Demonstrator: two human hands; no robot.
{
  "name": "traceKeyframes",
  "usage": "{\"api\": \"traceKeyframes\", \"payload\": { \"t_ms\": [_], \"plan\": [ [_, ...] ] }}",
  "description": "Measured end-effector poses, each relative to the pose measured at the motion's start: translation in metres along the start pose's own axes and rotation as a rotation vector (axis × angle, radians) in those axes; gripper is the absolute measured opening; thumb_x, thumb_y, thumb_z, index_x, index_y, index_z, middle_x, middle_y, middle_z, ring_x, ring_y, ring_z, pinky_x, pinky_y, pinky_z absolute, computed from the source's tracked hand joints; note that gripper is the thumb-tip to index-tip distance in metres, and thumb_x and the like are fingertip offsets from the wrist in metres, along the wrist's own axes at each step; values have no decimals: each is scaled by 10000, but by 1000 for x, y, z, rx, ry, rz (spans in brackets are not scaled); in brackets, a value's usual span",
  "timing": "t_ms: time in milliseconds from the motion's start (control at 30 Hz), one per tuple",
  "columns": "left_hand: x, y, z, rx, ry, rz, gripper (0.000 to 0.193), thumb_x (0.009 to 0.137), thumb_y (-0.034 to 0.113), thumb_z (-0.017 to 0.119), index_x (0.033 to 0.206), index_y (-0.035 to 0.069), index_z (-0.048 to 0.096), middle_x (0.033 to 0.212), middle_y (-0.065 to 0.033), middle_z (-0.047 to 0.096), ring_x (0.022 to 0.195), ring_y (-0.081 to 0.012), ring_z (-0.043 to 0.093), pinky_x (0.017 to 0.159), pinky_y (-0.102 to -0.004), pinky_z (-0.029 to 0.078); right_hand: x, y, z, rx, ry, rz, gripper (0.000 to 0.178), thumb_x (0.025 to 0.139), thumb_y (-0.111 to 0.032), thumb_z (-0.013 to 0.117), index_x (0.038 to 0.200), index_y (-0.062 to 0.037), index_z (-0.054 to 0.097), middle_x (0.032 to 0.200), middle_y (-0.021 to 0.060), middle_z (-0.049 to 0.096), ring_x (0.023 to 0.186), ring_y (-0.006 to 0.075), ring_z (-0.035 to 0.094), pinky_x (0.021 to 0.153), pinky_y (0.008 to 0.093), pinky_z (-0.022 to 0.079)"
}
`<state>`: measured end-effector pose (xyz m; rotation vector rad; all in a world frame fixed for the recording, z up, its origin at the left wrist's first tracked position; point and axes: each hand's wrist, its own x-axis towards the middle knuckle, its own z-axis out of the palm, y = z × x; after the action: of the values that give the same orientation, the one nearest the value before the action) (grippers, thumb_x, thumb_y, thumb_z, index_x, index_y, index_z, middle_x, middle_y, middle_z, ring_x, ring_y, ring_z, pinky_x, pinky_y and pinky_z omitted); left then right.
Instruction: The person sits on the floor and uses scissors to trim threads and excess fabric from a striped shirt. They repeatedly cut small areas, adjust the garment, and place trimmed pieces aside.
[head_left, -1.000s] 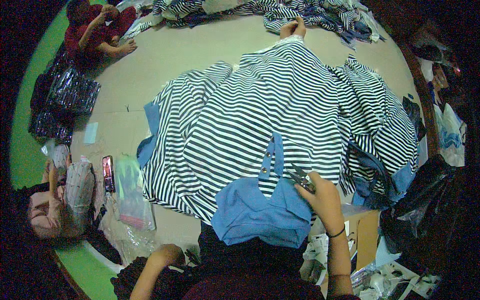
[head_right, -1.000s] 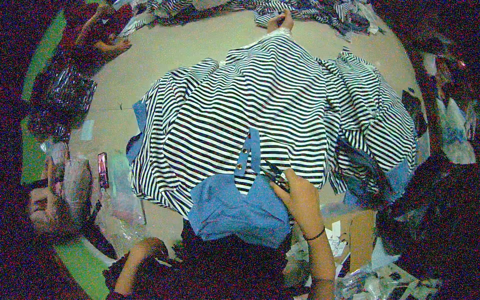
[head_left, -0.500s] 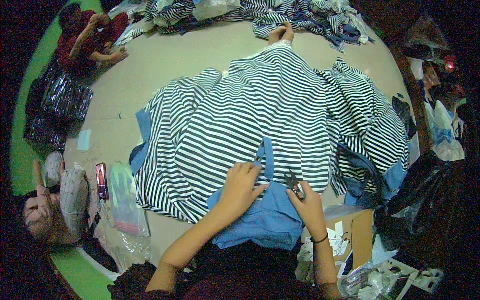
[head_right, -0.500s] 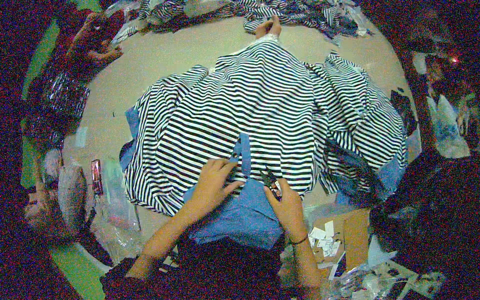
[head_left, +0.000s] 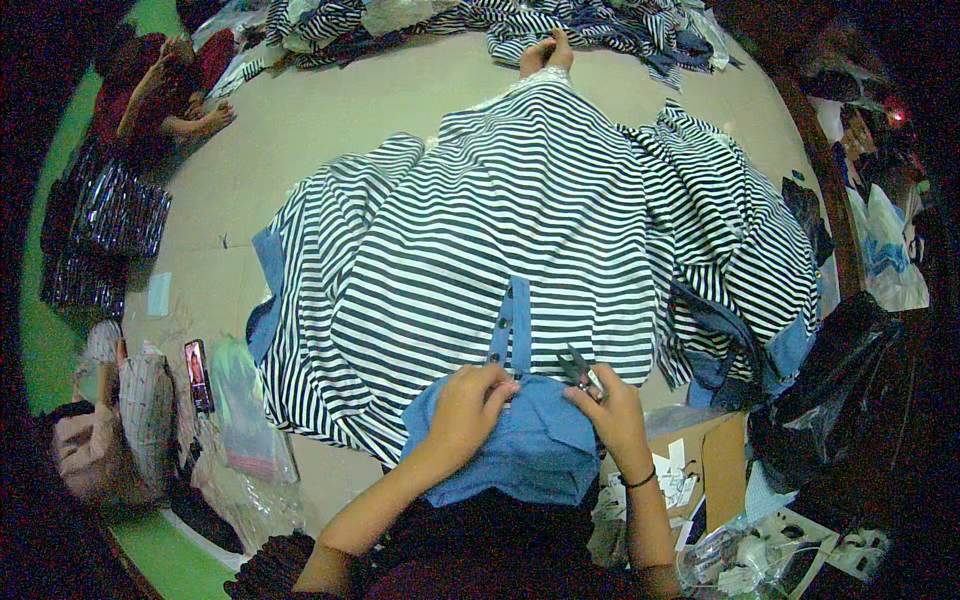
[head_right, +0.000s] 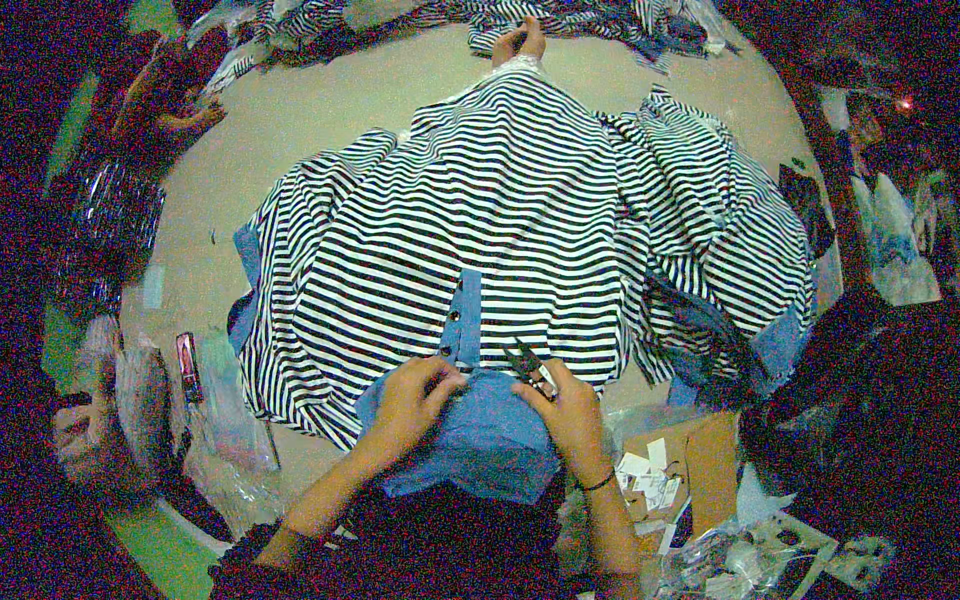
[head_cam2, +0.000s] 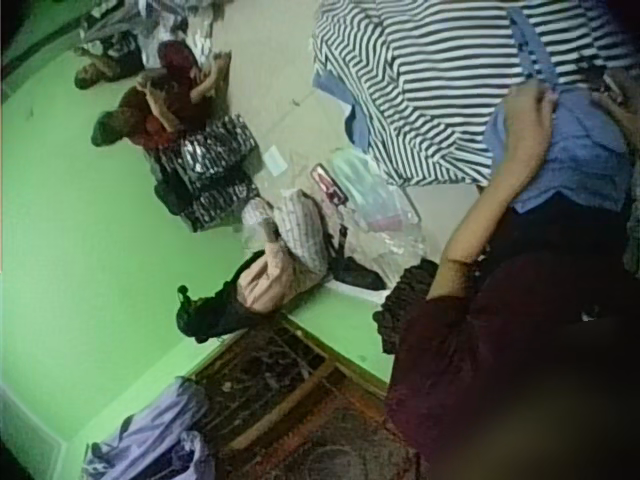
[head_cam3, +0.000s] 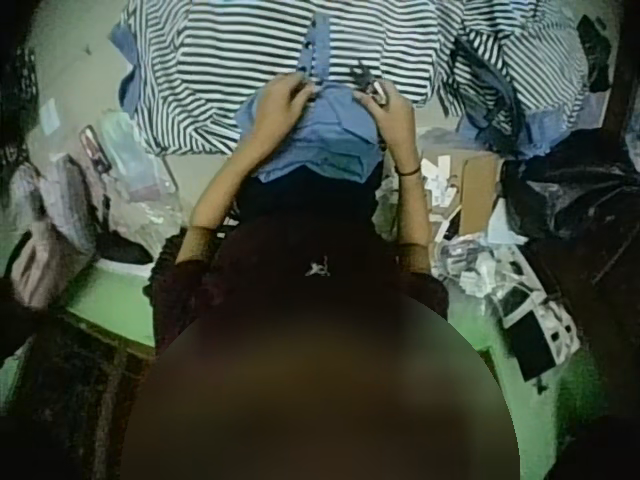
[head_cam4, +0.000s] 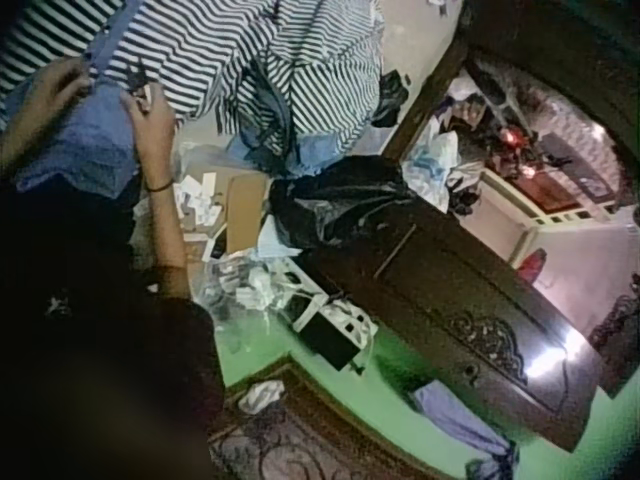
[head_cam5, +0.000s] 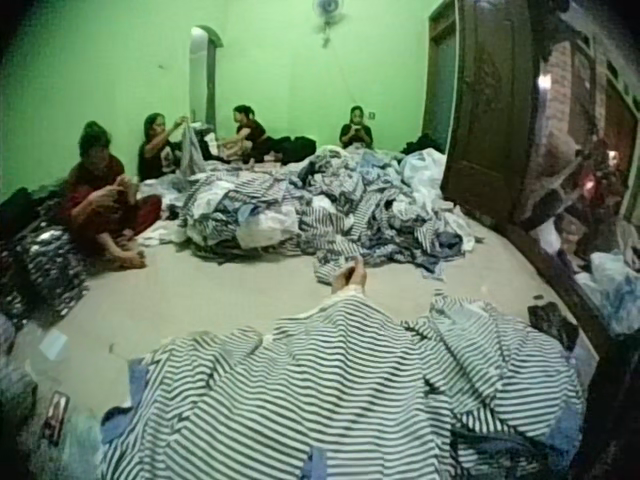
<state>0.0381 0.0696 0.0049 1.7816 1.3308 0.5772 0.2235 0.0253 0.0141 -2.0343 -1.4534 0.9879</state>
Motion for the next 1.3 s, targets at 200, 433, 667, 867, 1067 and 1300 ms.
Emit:
{"api": "traceKeyframes", "payload": {
  "t_ms": [200, 433, 667, 867, 1067, 1300],
  "plan": [
    [-3, 1, -6, -159, -4, -128, 173, 749, 174, 593, 756, 2, 579, 664, -118, 581, 606, -217, 565, 563, -303, 434, 6, -7, -1, -350, 47, -324, 341, 705, -370, 627, 704, -59, 487, 566, 119, 533, 491, 283, 541, 444, 362, 421],
    [-4, 1, -6, -193, -41, -158, 174, 761, 164, 586, 763, -9, 573, 659, -111, 583, 597, -191, 568, 560, -283, 437, 18, -10, 6, -421, -8, -461, 364, 713, -401, 605, 687, -63, 471, 527, 129, 515, 468, 284, 536, 422, 367, 420],
    [-4, -3, -5, -226, -35, -133, 158, 763, 144, 579, 764, -13, 570, 657, -105, 581, 587, -182, 560, 554, -278, 432, 25, -7, 12, -369, 12, -470, 336, 701, -346, 638, 670, -49, 485, 526, 118, 513, 467, 267, 535, 419, 339, 409],
    [-5, -5, -3, -248, -44, -117, 135, 749, 131, 583, 768, -2, 575, 661, -96, 583, 589, -178, 555, 540, -271, 420, 27, -7, 13, -364, -16, -398, 323, 720, -338, 623, 652, -51, 490, 525, 126, 511, 468, 282, 528, 418, 348, 395],
    [-12, -10, -2, -249, -65, -120, 133, 753, 136, 577, 781, 5, 583, 661, -87, 584, 582, -161, 549, 533, -256, 411, 18, -9, -1, -374, 4, -323, 365, 691, -383, 637, 651, -51, 493, 531, 121, 518, 480, 284, 532, 435, 352, 402],
    [-19, -9, 0, -394, -84, -182, 155, 774, 144, 564, 776, -10, 577, 676, -81, 597, 611, -129, 560, 551, -242, 420, 8, -3, -11, -400, -35, -431, 350, 674, -386, 647, 654, -69, 499, 560, 110, 533, 495, 264, 543, 446, 341, 412]
  ]
}}
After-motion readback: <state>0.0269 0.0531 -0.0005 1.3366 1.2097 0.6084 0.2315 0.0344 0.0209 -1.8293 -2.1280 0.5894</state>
